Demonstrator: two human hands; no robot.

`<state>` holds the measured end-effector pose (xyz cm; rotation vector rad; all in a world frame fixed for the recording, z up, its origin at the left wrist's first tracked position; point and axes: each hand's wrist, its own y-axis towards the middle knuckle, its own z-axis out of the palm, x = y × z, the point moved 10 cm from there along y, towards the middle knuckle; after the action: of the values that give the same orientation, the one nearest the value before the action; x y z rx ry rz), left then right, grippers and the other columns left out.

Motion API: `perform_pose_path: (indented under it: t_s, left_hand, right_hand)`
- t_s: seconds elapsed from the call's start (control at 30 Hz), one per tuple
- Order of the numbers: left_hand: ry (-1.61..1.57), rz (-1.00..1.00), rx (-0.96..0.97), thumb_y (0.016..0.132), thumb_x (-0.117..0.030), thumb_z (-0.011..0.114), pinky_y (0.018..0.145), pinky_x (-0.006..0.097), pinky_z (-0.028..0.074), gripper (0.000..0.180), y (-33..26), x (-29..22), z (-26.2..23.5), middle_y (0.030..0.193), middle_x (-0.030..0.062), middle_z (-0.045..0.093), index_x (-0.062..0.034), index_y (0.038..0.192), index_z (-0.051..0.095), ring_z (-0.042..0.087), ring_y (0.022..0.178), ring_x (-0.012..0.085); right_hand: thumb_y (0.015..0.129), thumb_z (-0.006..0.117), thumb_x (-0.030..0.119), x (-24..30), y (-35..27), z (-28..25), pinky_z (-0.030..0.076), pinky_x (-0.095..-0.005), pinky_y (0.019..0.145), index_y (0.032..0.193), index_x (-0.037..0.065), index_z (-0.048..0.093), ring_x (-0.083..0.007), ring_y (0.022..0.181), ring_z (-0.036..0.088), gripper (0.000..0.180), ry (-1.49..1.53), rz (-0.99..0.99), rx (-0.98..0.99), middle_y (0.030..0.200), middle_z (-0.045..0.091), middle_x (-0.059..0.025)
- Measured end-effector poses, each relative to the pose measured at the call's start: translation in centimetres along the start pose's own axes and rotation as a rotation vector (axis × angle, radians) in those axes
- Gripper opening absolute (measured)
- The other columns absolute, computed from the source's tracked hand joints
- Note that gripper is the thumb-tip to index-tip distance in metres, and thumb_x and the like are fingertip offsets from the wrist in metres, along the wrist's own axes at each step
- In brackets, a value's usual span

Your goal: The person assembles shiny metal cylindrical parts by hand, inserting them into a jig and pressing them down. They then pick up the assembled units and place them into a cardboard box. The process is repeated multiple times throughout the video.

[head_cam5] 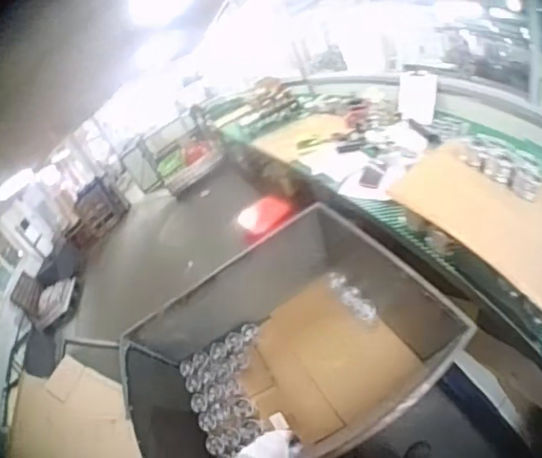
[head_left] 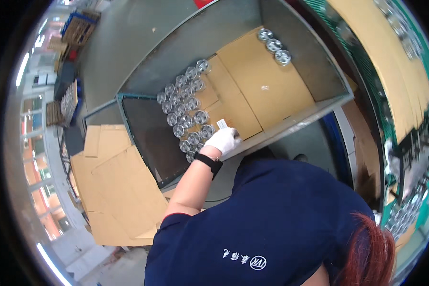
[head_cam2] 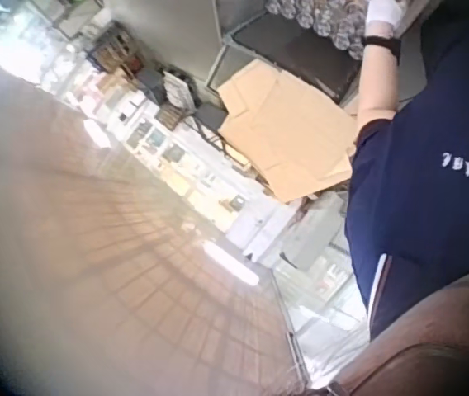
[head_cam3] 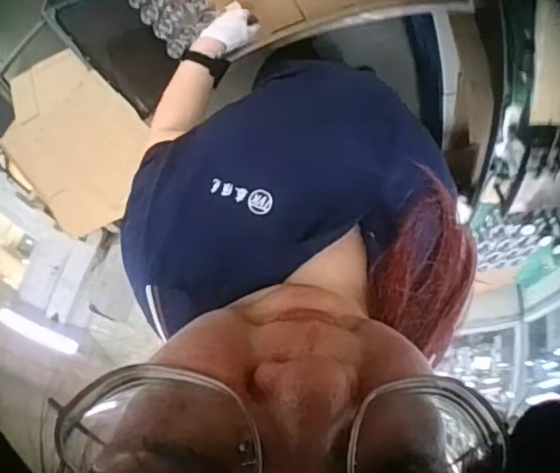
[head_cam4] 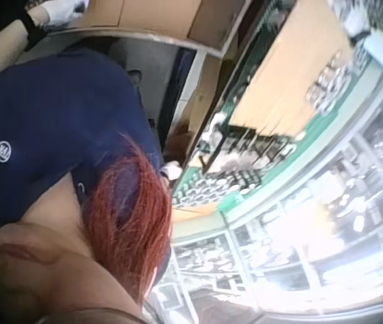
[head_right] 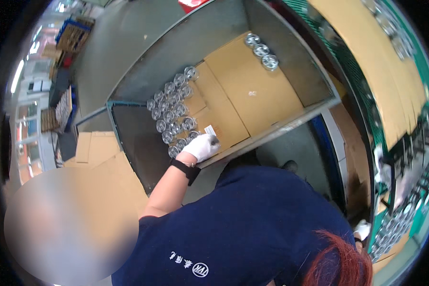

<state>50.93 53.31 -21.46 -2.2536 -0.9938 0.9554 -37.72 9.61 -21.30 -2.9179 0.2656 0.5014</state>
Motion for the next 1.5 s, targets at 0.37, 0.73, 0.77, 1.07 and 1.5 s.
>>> perform_pose_path:
  t_s: [0.37,0.73,0.77,1.07,1.5]
  left_hand:
    - [-0.291,-0.306,-0.118,0.087,-0.032,0.065,0.096,0.044,0.052,0.044,8.5,26.6,-9.4,0.114,0.025,0.072,-0.0011,0.117,0.072,0.068,0.111,0.0378]
    - [-0.142,-0.611,-0.301,0.091,-0.038,0.062,0.103,0.047,0.049,0.049,20.7,42.0,-21.8,0.122,0.0279,0.067,0.0006,0.12,0.069,0.061,0.121,0.0408]
    - [-0.152,-0.622,-0.324,0.09,-0.041,0.062,0.105,0.046,0.048,0.052,22.1,42.4,-21.9,0.124,0.0278,0.066,0.0005,0.121,0.069,0.061,0.122,0.0406]
    - [-0.629,-0.711,-0.408,0.093,-0.05,0.06,0.105,0.041,0.047,0.064,42.3,50.1,-12.5,0.137,0.0215,0.061,-0.0056,0.139,0.058,0.059,0.124,0.0375]
    - [0.177,-0.707,-0.06,0.1,-0.038,0.055,0.109,0.042,0.045,0.055,55.3,53.7,-8.6,0.147,0.0226,0.054,-0.0131,0.148,0.049,0.057,0.128,0.0403]
  right_hand:
    - [0.089,0.074,0.014,70.4,-24.7,-30.0,0.054,-0.0435,0.088,0.111,0.002,0.067,-0.039,0.1,0.067,0.025,0.308,-1.413,0.312,0.105,0.07,-0.0203]
    - [0.082,0.068,0.009,112.2,-27.4,-26.6,0.047,-0.048,0.103,0.127,0.006,0.06,-0.0402,0.121,0.058,0.045,-0.332,-1.879,-0.206,0.131,0.061,-0.0196]
    - [0.082,0.067,0.009,114.9,-27.4,-24.5,0.045,-0.0483,0.106,0.13,0.007,0.059,-0.0403,0.125,0.056,0.049,-0.391,-1.889,-0.212,0.135,0.059,-0.0192]
    - [0.09,0.061,0.019,124.9,-22.9,-3.2,0.041,-0.0462,0.113,0.148,0.019,0.05,-0.036,0.14,0.047,0.059,-0.902,-1.941,-0.068,0.157,0.045,-0.0068]
    - [0.084,0.073,0.039,127.8,-18.7,7.5,0.036,-0.0475,0.115,0.165,0.02,0.013,-0.0348,0.142,0.043,0.103,-1.373,-1.849,-0.189,0.169,0.016,-0.0189]
